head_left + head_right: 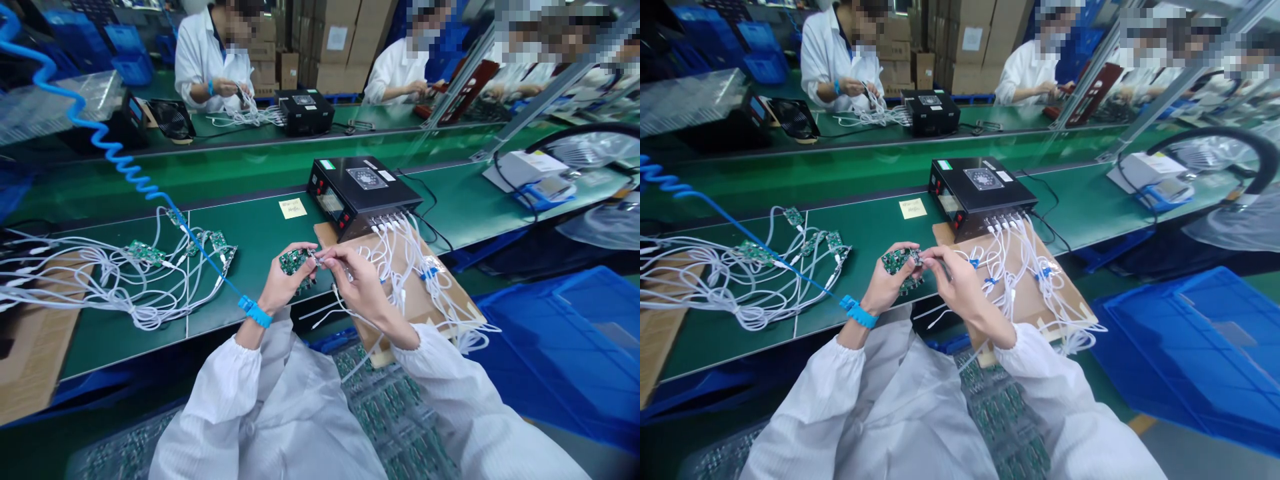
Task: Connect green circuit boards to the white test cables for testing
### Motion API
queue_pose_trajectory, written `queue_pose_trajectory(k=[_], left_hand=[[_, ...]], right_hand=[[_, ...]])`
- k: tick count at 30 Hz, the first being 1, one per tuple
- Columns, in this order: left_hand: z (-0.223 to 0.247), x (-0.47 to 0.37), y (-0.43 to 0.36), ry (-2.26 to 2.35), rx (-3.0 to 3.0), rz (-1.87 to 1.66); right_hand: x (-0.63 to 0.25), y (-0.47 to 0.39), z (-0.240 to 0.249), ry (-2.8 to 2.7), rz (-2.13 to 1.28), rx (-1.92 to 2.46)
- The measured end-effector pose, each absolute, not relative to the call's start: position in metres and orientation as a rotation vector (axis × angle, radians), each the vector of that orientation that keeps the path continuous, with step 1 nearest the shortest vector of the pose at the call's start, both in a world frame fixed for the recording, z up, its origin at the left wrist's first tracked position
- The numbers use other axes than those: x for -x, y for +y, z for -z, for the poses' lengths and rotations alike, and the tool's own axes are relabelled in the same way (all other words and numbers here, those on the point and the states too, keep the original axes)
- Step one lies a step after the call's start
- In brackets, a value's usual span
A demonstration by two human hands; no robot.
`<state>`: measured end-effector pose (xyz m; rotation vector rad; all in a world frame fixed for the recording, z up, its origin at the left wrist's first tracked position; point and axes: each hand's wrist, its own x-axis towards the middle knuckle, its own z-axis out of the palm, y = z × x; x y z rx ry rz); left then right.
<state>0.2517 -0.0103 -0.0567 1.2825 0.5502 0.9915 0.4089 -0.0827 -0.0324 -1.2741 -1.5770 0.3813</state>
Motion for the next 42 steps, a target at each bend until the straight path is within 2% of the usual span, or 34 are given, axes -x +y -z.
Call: queue_pose_trajectory(k=[34,42], left_hand=[[0.068,-0.262,0.000,0.601,-1.240,-1.034],[0.064,-0.242,0.018,0.808,-0.907,-1.016]], right_hand=[[-0.411,-0.065,0.035,-1.641,-0.286,1.332],[-0.420,-0.037,0.023,-2.007,-0.357,1.323]])
